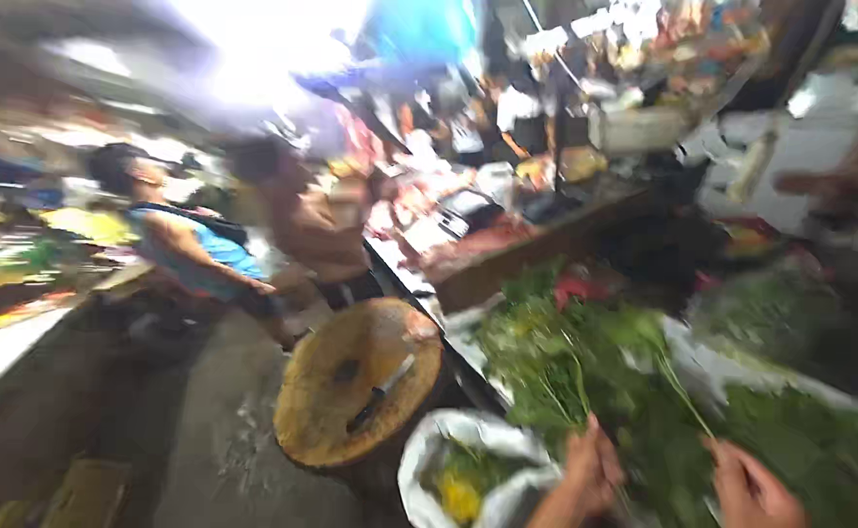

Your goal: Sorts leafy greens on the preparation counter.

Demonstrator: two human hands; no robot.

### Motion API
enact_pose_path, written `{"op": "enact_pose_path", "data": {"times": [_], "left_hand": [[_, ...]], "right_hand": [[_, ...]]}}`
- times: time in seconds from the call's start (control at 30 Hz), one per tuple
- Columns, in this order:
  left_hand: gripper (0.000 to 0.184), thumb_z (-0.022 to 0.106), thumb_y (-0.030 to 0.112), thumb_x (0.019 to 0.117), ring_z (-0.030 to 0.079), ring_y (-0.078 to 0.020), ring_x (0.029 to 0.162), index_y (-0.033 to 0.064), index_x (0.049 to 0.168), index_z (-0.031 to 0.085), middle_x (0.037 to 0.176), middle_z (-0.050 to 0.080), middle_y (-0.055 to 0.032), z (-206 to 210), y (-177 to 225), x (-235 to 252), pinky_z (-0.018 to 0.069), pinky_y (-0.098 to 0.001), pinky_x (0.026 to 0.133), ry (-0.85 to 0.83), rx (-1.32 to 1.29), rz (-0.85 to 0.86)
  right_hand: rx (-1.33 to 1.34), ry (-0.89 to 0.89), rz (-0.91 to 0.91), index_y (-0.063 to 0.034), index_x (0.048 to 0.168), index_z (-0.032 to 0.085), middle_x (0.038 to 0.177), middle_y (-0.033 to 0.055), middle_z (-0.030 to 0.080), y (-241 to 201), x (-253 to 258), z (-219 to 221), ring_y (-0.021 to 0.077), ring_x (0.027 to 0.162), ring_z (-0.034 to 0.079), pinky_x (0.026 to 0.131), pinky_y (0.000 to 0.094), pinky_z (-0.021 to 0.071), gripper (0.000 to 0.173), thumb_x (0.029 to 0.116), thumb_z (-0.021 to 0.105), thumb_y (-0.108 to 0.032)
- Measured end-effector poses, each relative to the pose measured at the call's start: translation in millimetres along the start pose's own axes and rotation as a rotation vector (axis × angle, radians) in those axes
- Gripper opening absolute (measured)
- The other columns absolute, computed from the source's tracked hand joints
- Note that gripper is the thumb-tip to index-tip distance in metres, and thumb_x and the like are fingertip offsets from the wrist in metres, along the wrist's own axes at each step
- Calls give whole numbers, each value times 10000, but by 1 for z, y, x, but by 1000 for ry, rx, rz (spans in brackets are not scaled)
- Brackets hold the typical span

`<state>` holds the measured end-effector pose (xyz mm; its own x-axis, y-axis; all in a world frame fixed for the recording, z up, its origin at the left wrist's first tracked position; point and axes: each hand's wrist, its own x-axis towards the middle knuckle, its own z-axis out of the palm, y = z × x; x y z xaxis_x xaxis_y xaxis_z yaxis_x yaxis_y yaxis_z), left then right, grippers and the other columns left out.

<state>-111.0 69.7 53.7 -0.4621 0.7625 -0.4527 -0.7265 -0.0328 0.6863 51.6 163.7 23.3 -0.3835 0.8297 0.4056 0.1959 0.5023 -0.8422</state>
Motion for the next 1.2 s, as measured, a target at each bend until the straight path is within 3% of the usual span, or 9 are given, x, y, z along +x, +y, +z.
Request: {"op": "enact_pose_path", "data": {"times": [0.07, 0.13, 0.33, 0.43, 0.57, 0.77, 0.93, 1.13, 1.2], "left_hand": [[529, 334, 443, 1118, 554, -78, 489, 109, 762, 535, 568, 538, 27, -36, -22, 46, 487, -231, 482, -360, -102, -15], [514, 376, 443, 1103, 509, -65, 450, 149, 713, 540, 530, 507, 51, -38, -41, 62, 474, -225, 469, -335, -151, -124], [442, 440, 647, 1015, 450, -39, 531, 229, 946, 564, 696, 477, 71, -40, -82, 56, 422, -182, 487, -508, -222, -220], [431, 472, 639, 1007, 562, -49, 632, 228, 981, 600, 790, 577, 53, -39, -93, 55, 521, -210, 575, -448, -187, -198], [443, 358, 584, 1069, 470, -39, 549, 214, 930, 557, 733, 510, 60, -41, -86, 53, 438, -185, 495, -340, -4, -154], [453, 287, 469, 1117, 582, -141, 611, 175, 851, 506, 611, 487, 48, -69, -67, 60, 575, -379, 709, -227, 57, -25], [441, 321, 523, 1100, 356, -50, 417, 197, 862, 497, 572, 393, 75, -114, -32, 48, 375, -208, 404, -118, 188, -63], [434, 342, 475, 1108, 351, -56, 403, 186, 817, 484, 553, 387, 63, -133, -17, 46, 355, -204, 389, -28, 207, -96], [431, 345, 459, 1112, 349, -58, 404, 185, 809, 484, 551, 386, 59, -132, -18, 49, 353, -204, 390, -25, 176, -98]], "right_hand": [[-18, 219, -152, 53, 1131, 691, 924, 96, 677, 22, 4, 17, 69, 721, 613, 649, 238, 555, 300, 1074, 504, -174], [-62, 247, -61, 31, 1088, 707, 902, 55, 666, -7, 4, 10, 44, 747, 614, 691, 223, 559, 235, 1048, 553, -142], [-74, -24, 46, -9, 1179, 709, 1082, 89, 692, -23, -15, 13, 142, 952, 656, 831, 320, 578, 269, 1072, 520, -169], [-107, -231, 274, -85, 1124, 748, 1025, 42, 733, -3, -41, 32, 133, 905, 716, 832, 378, 629, 255, 1061, 544, -225], [-124, -331, 376, -114, 1114, 762, 826, -1, 729, 4, -65, 36, 83, 702, 678, 695, 324, 608, 230, 1045, 589, -248], [-228, -289, 499, -105, 1212, 708, 980, 88, 741, 27, -57, 7, 219, 823, 710, 756, 484, 596, 307, 1086, 506, -298], [-322, -264, 642, -112, 1160, 739, 985, 121, 739, 85, -57, -19, 270, 843, 705, 793, 541, 570, 240, 1050, 585, -260], [-440, -417, 607, -80, 1157, 750, 1124, 130, 742, 121, -49, 34, 286, 1092, 693, 1031, 528, 511, 230, 1029, 589, -182], [-500, -398, 628, -51, 1119, 738, 1104, 150, 728, 136, -47, 43, 305, 1069, 693, 995, 529, 534, 208, 1008, 625, -186]]}}
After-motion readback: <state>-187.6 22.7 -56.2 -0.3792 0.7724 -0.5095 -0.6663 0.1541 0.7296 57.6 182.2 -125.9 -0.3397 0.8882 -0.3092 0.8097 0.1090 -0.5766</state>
